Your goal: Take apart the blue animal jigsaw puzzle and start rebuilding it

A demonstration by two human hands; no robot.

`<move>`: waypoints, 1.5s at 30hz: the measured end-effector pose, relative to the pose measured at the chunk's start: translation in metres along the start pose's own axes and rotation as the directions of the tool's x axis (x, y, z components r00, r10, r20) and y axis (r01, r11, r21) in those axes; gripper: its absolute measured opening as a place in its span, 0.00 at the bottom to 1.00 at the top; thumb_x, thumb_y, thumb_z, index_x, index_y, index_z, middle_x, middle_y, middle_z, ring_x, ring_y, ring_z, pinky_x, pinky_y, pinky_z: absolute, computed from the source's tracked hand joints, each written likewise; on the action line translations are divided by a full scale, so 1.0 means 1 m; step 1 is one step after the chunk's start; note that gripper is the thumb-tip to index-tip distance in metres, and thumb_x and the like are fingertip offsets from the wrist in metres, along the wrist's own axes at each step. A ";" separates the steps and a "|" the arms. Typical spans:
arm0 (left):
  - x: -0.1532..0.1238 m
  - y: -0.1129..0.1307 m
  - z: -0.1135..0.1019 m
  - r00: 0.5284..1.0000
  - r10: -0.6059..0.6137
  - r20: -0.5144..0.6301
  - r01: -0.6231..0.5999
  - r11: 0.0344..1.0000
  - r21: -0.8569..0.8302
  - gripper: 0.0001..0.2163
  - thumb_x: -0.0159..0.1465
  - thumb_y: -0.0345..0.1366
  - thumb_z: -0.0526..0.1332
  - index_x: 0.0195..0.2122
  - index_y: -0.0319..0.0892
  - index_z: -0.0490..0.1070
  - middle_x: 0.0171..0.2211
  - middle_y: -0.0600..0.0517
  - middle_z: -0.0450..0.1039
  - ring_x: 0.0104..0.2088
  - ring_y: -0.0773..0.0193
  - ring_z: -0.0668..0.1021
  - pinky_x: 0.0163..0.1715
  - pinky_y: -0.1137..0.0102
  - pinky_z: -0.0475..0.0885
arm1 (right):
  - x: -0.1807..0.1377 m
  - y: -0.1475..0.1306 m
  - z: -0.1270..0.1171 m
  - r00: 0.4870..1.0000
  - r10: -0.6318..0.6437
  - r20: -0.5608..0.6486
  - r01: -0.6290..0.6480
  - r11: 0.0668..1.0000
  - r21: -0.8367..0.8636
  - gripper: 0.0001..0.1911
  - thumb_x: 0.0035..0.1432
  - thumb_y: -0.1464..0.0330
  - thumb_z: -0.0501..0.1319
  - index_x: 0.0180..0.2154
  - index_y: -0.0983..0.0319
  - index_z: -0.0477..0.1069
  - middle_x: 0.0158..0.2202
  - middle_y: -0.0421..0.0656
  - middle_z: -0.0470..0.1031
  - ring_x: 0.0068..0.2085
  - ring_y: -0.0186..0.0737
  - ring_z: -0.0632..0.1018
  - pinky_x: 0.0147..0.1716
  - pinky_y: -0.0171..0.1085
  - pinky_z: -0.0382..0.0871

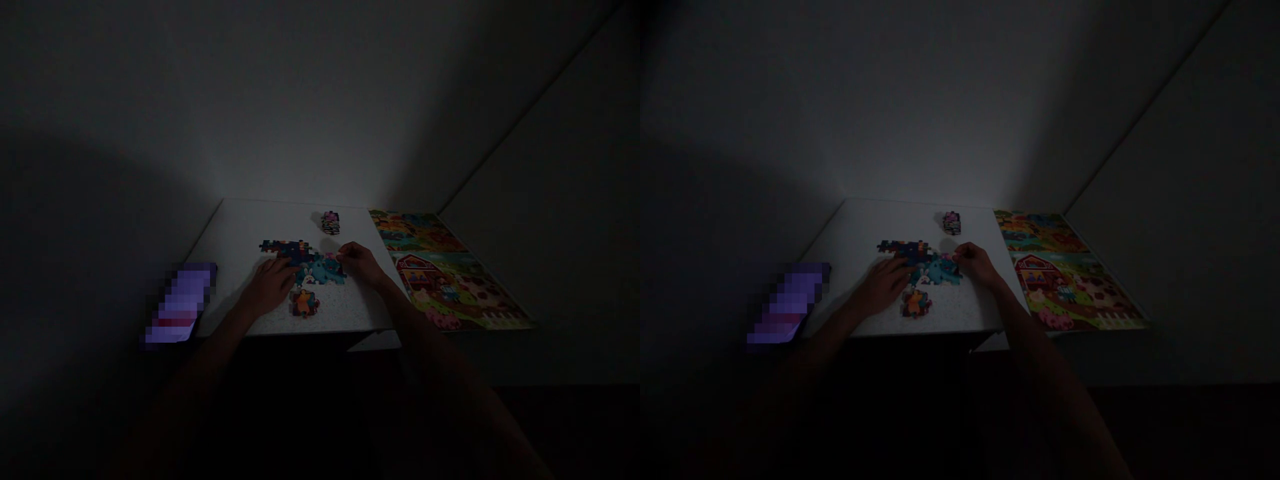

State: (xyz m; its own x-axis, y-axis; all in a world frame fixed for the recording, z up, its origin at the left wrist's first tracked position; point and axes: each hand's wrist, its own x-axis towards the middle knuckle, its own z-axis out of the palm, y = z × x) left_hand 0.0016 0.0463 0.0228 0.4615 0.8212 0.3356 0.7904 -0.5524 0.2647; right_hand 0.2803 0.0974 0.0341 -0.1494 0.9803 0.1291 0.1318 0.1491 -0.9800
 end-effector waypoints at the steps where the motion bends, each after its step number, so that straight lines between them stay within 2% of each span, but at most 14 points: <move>1: 0.000 0.000 0.000 1.000 -0.004 0.002 0.004 1.000 0.001 0.17 0.70 0.40 0.49 0.55 0.47 0.71 0.59 0.46 0.67 0.59 0.54 0.68 0.59 0.53 0.62 | 0.000 0.000 0.001 1.000 -0.006 -0.007 0.006 1.000 0.011 0.17 0.43 0.57 0.69 0.30 0.59 0.67 0.28 0.37 0.71 0.31 0.36 0.72 0.33 0.37 0.68; 8: 0.003 0.000 -0.001 1.000 -0.008 0.018 0.008 1.000 0.006 0.16 0.68 0.43 0.55 0.54 0.48 0.71 0.58 0.47 0.67 0.59 0.53 0.68 0.58 0.53 0.62 | -0.006 -0.004 0.001 0.999 -0.010 -0.042 0.012 0.998 0.063 0.16 0.42 0.59 0.70 0.30 0.59 0.67 0.29 0.37 0.71 0.32 0.36 0.73 0.36 0.38 0.68; 13: 0.003 0.000 -0.001 1.000 0.001 0.029 -0.001 1.000 0.000 0.16 0.69 0.43 0.54 0.54 0.47 0.71 0.58 0.46 0.67 0.59 0.53 0.68 0.58 0.54 0.62 | -0.012 -0.013 -0.010 0.996 0.035 0.080 -0.037 0.999 0.027 0.15 0.41 0.61 0.69 0.31 0.60 0.70 0.29 0.38 0.74 0.32 0.37 0.75 0.36 0.39 0.69; 16: 0.003 0.000 -0.002 1.000 -0.015 0.021 0.015 1.000 -0.008 0.16 0.68 0.44 0.55 0.53 0.48 0.72 0.58 0.46 0.67 0.59 0.53 0.68 0.58 0.54 0.62 | -0.010 -0.018 -0.013 0.992 0.021 0.124 -0.017 0.999 -0.032 0.13 0.42 0.63 0.69 0.31 0.61 0.71 0.28 0.39 0.74 0.31 0.38 0.75 0.35 0.39 0.68; 20: 0.004 0.001 -0.002 1.000 -0.017 0.017 0.017 1.000 -0.016 0.16 0.68 0.44 0.55 0.53 0.49 0.72 0.57 0.47 0.68 0.58 0.53 0.69 0.58 0.54 0.63 | -0.005 -0.021 -0.010 0.996 0.001 0.091 0.001 1.000 -0.024 0.13 0.43 0.62 0.68 0.30 0.61 0.69 0.29 0.38 0.72 0.33 0.37 0.74 0.38 0.39 0.67; 26: 0.005 -0.001 0.000 0.999 -0.037 0.021 0.037 0.999 0.002 0.15 0.69 0.44 0.54 0.53 0.51 0.72 0.58 0.50 0.67 0.58 0.55 0.69 0.59 0.55 0.63 | -0.006 -0.021 -0.007 0.998 0.054 0.027 -0.055 0.998 0.022 0.15 0.41 0.62 0.70 0.30 0.61 0.69 0.29 0.36 0.70 0.31 0.33 0.70 0.35 0.35 0.64; 31: 0.006 -0.002 0.001 0.999 -0.027 0.025 0.027 1.000 -0.004 0.15 0.68 0.42 0.54 0.53 0.48 0.72 0.58 0.48 0.68 0.58 0.55 0.69 0.59 0.56 0.62 | -0.008 -0.019 -0.007 0.987 0.160 -0.014 -0.158 0.983 0.096 0.20 0.41 0.62 0.70 0.38 0.60 0.72 0.30 0.36 0.72 0.30 0.33 0.71 0.33 0.34 0.64; 36: 0.006 -0.002 0.001 0.999 -0.040 0.022 0.040 0.999 0.000 0.15 0.69 0.42 0.54 0.52 0.48 0.72 0.58 0.48 0.68 0.59 0.54 0.69 0.59 0.55 0.62 | -0.014 -0.022 0.000 0.974 0.225 0.014 -0.225 0.961 0.164 0.21 0.40 0.61 0.71 0.39 0.60 0.75 0.35 0.39 0.75 0.33 0.34 0.73 0.36 0.36 0.68; 45: 0.006 -0.004 0.003 0.999 -0.042 0.016 0.042 0.999 -0.008 0.16 0.69 0.43 0.53 0.53 0.49 0.72 0.58 0.48 0.68 0.58 0.54 0.69 0.59 0.55 0.62 | -0.043 -0.034 0.025 0.976 0.215 0.046 -0.220 0.959 0.177 0.18 0.42 0.61 0.72 0.32 0.61 0.70 0.28 0.36 0.72 0.28 0.31 0.71 0.32 0.35 0.65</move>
State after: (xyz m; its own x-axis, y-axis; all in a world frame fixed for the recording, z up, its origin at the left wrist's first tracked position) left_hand 0.0025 0.0536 0.0212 0.4345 0.8456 0.3103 0.8058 -0.5188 0.2854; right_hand 0.2575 0.0473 0.0576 -0.1623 0.9825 -0.0918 -0.0138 -0.0953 -0.9954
